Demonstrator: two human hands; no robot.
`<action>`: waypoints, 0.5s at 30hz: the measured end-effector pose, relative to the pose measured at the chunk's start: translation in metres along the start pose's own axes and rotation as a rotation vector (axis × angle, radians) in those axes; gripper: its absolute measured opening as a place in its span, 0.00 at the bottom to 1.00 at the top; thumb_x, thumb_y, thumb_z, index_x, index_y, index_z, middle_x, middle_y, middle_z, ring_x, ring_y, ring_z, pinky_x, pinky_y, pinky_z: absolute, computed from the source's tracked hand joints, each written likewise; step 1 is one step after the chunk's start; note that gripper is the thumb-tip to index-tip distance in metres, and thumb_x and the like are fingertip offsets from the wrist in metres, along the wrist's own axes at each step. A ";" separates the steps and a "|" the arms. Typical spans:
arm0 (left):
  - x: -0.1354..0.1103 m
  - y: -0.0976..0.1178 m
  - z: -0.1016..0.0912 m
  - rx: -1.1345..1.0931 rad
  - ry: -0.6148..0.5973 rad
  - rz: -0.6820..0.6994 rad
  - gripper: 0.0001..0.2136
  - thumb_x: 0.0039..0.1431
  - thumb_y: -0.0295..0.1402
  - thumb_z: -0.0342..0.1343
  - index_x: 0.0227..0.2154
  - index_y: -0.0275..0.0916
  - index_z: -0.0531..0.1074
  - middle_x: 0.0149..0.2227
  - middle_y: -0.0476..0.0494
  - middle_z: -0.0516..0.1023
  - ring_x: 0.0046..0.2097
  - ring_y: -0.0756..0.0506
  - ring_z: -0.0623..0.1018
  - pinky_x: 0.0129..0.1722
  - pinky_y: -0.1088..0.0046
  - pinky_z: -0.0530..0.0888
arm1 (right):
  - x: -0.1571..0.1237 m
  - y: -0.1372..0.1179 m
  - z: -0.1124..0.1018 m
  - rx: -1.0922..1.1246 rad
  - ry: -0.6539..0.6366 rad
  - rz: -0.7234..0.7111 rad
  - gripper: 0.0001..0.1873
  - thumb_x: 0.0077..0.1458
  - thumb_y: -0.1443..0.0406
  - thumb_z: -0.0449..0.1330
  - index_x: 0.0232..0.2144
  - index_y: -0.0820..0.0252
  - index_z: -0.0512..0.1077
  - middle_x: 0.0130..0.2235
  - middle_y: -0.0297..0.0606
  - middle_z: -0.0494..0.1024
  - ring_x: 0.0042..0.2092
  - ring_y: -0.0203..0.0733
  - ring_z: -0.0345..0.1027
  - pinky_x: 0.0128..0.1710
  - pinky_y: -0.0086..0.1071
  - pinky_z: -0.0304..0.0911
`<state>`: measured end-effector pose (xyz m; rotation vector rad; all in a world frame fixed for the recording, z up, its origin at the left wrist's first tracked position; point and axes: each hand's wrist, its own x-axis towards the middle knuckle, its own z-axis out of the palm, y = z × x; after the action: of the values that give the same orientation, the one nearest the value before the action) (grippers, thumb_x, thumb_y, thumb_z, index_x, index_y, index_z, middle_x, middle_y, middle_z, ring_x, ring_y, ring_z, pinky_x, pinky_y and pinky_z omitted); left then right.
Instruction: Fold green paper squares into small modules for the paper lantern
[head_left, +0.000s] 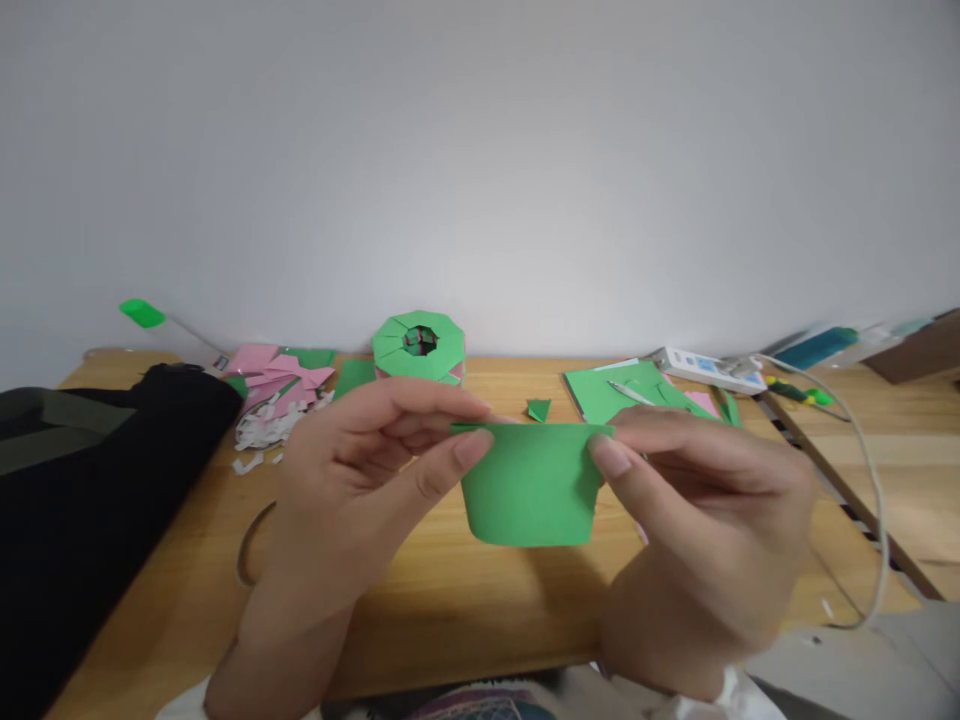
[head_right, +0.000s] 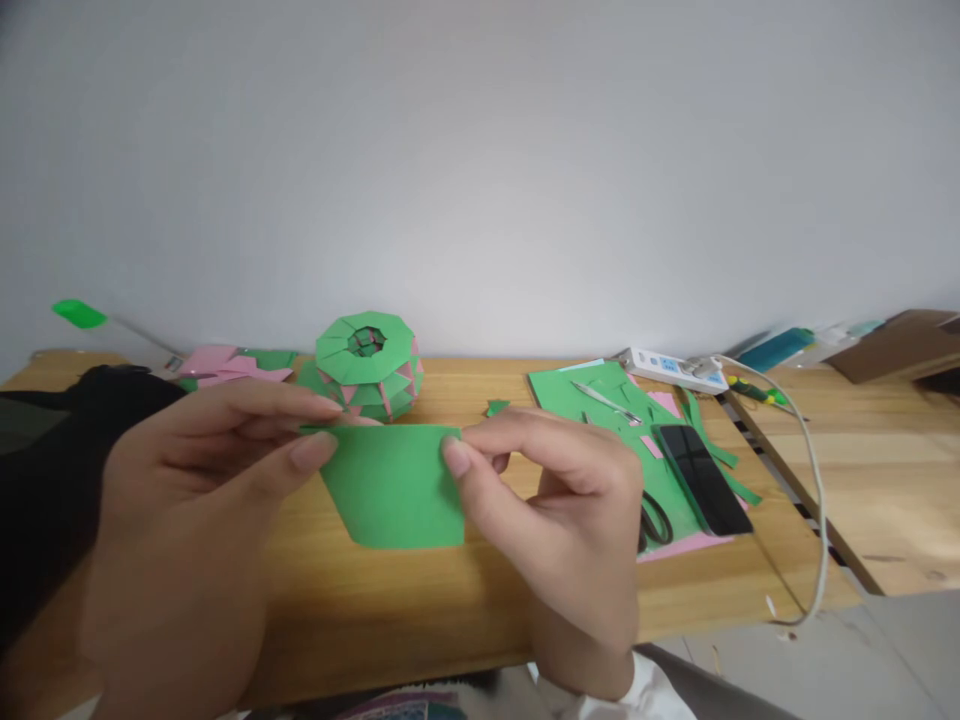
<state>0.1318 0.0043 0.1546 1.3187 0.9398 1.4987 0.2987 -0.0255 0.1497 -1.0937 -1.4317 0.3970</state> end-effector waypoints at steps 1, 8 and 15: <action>0.000 0.000 0.000 -0.014 0.004 -0.006 0.12 0.48 0.16 0.62 0.28 0.43 0.79 0.27 0.56 0.82 0.29 0.53 0.81 0.29 0.86 0.78 | 0.000 0.000 0.001 0.003 0.019 -0.003 0.08 0.52 0.72 0.64 0.25 0.54 0.77 0.20 0.27 0.72 0.22 0.31 0.63 0.21 0.27 0.60; 0.000 -0.002 0.001 -0.060 0.041 -0.039 0.12 0.48 0.16 0.63 0.26 0.43 0.79 0.26 0.56 0.82 0.29 0.54 0.82 0.30 0.88 0.78 | 0.000 0.001 0.001 0.008 0.030 -0.023 0.08 0.50 0.72 0.65 0.26 0.53 0.78 0.19 0.27 0.72 0.22 0.32 0.64 0.21 0.29 0.60; 0.002 -0.004 0.001 -0.061 0.054 -0.005 0.12 0.49 0.17 0.63 0.30 0.44 0.80 0.27 0.57 0.82 0.29 0.55 0.81 0.30 0.89 0.77 | -0.001 0.002 0.001 0.005 0.031 -0.041 0.09 0.51 0.72 0.64 0.28 0.52 0.78 0.20 0.28 0.72 0.23 0.33 0.65 0.22 0.29 0.61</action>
<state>0.1336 0.0071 0.1520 1.2369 0.9237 1.5533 0.2986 -0.0247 0.1475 -1.0604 -1.4224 0.3532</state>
